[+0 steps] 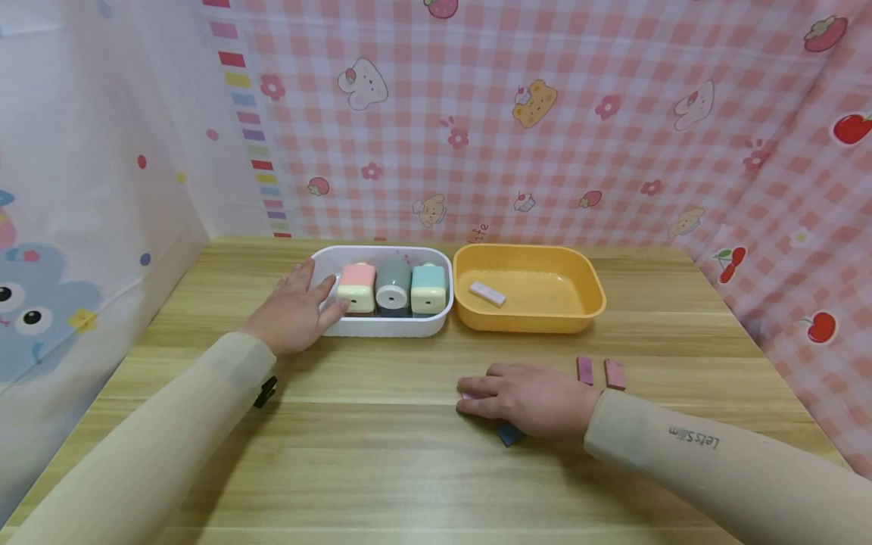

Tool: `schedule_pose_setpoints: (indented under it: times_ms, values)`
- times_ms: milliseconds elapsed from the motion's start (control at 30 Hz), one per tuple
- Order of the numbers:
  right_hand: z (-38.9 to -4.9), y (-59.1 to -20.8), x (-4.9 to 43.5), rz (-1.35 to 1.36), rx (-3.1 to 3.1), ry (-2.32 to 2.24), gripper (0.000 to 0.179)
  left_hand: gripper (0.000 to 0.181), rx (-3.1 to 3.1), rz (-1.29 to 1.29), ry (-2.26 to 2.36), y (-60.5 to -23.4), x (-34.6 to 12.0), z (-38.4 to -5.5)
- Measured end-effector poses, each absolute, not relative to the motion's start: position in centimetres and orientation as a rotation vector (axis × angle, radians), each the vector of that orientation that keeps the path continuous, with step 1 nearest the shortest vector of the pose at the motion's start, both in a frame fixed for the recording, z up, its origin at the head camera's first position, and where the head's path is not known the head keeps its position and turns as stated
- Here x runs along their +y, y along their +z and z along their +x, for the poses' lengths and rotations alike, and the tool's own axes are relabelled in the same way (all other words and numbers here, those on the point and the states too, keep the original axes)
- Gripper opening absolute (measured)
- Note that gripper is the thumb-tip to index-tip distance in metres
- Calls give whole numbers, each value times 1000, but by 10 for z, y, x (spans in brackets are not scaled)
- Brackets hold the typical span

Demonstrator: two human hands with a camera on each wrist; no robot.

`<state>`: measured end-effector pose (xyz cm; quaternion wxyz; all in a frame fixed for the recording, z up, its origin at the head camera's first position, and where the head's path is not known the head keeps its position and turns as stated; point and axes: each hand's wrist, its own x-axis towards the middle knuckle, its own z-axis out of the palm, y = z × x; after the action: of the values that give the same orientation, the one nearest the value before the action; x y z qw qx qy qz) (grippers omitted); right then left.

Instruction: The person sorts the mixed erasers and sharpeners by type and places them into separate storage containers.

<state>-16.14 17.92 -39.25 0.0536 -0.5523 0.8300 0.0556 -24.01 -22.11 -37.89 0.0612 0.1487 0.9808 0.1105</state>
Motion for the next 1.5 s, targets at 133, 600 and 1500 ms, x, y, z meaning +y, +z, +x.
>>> schedule_pose_setpoints:
  times_ms: [133, 600, 1500]
  values:
    - [-162, -393, 179, -1678, 2515, 161, 55, 84, 2968, 446, 335, -379, -221, -240]
    - [-162, -396, 179, -1716, 2546, 158, 53, 85, 2971, 448, 340, -379, -222, -241]
    - [-191, -368, 197, -1736, 2994, 155, 49, 87, 2980, 432, 329, -383, -222, -241]
